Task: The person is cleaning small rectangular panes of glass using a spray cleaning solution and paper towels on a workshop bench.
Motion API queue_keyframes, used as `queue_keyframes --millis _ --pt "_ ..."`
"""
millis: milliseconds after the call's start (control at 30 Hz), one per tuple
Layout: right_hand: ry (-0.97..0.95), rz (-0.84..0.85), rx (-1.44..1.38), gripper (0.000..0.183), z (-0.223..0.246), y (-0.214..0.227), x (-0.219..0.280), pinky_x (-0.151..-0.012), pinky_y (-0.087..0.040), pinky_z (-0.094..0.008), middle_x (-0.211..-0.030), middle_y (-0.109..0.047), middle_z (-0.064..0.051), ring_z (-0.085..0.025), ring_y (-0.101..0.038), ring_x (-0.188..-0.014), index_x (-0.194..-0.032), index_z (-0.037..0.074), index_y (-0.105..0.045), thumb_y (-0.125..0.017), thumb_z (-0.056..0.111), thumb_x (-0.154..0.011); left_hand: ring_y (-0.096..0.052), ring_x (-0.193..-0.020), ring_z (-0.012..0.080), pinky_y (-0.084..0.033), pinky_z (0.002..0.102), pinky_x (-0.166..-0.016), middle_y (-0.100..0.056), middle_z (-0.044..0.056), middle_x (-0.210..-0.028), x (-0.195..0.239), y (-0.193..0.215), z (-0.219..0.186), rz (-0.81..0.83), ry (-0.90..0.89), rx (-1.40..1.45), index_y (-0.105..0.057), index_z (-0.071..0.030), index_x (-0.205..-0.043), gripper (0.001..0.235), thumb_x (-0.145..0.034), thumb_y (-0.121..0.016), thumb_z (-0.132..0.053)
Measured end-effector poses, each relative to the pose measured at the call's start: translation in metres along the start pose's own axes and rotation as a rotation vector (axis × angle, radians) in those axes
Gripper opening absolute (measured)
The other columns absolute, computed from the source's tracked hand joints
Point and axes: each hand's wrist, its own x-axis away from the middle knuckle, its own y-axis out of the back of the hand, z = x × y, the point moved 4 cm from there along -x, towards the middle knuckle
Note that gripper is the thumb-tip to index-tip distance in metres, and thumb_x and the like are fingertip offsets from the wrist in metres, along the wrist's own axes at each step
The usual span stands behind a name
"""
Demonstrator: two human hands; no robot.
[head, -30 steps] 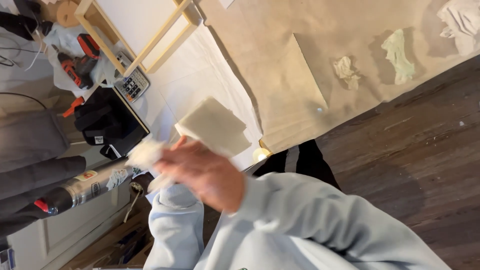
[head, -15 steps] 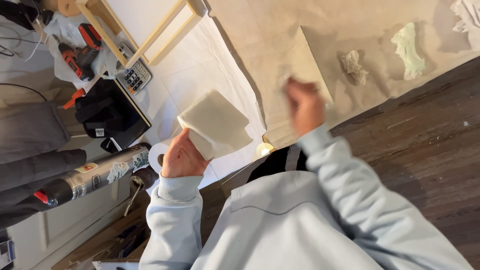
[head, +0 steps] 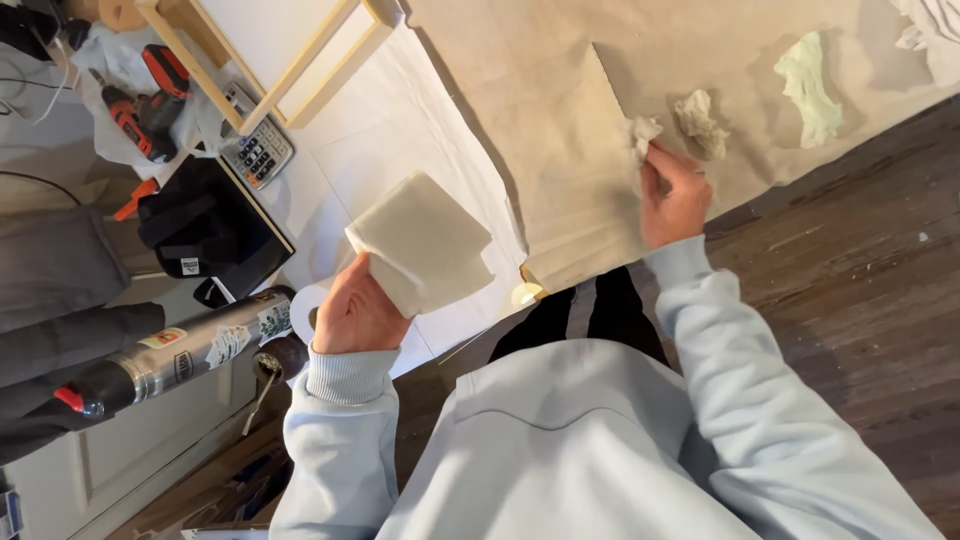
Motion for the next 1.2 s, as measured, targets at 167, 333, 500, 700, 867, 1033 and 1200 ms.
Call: queue_keyframes --millis 167,333,500,700,867,1033,1200 --pt "0.041 0.103 0.055 0.026 -0.022 -0.01 0.014 -0.106 -0.052 -0.042 -0.124 -0.081 -0.012 -0.033 -0.075 -0.117 -0.125 0.017 -0.083 -0.072 0.008 -0.104 -0.072 -0.123 0.0449 -0.052 0.063 -0.112 -0.071 0.024 -0.139 0.002 0.001 0.0 0.033 0.02 -0.05 -0.059 -0.005 -0.147 0.047 -0.112 -0.037 -0.027" --pt "-0.033 0.178 -0.119 0.024 0.165 -0.039 0.066 -0.107 -0.052 -0.036 -0.115 -0.081 -0.001 -0.025 -0.076 -0.112 -0.112 0.023 -0.084 -0.075 0.007 -0.097 -0.069 -0.128 0.044 -0.047 0.061 -0.117 -0.067 0.021 -0.144 0.006 -0.002 0.002 0.001 0.012 -0.033 -0.056 -0.006 -0.151 0.049 -0.111 -0.037 -0.026" --pt "0.296 0.53 -0.496 0.041 0.321 -0.008 0.079 -0.11 -0.055 -0.04 -0.133 -0.076 -0.004 -0.023 -0.074 -0.122 -0.135 0.008 -0.073 -0.073 -0.002 -0.095 -0.054 -0.143 0.0285 -0.041 0.039 -0.125 -0.051 0.026 -0.161 0.013 0.087 -0.014 -0.212 -0.184 -0.664 -0.045 0.007 -0.157 0.081 -0.082 -0.075 0.002" --pt "-0.12 0.167 -0.183 0.01 0.095 0.021 0.017 -0.101 -0.055 -0.043 -0.111 -0.079 -0.015 -0.036 -0.075 -0.108 -0.093 0.003 -0.071 -0.07 0.004 -0.102 -0.068 -0.129 0.046 -0.045 0.062 -0.12 -0.068 0.026 -0.142 0.011 -0.015 -0.002 -0.062 0.041 -0.001 -0.059 -0.002 -0.147 0.048 -0.112 -0.038 -0.026" --pt "-0.01 0.079 0.072 0.02 -0.013 0.018 0.031 -0.108 -0.052 -0.039 -0.13 -0.08 -0.006 -0.026 -0.074 -0.121 -0.126 0.021 -0.083 -0.069 0.022 -0.111 -0.065 -0.133 0.0408 -0.041 0.06 -0.123 -0.065 0.02 -0.149 0.007 -0.01 0.003 0.001 -0.003 -0.013 -0.055 -0.005 -0.152 0.049 -0.112 -0.036 -0.027" --pt "-0.488 0.123 -0.407 0.021 0.161 -0.005 0.076 -0.078 -0.039 -0.031 -0.095 -0.07 -0.001 -0.018 -0.056 -0.085 -0.115 0.011 -0.081 -0.065 0.023 -0.108 -0.066 -0.132 0.0384 -0.042 0.058 -0.123 -0.065 0.018 -0.148 0.009 -0.015 0.003 -0.012 -0.008 -0.031 -0.056 -0.007 -0.152 0.049 -0.112 -0.034 -0.027" --pt "0.313 0.531 -0.575 0.032 0.318 0.016 0.093 -0.103 -0.059 -0.037 -0.129 -0.075 -0.007 -0.025 -0.069 -0.118 -0.127 0.01 -0.076 -0.071 0.001 -0.096 -0.058 -0.133 0.025 -0.036 0.046 -0.122 -0.065 0.015 -0.144 0.018 -0.022 -0.01 -0.029 0.105 -0.087 -0.058 0.0 -0.148 0.044 -0.11 -0.056 -0.021"
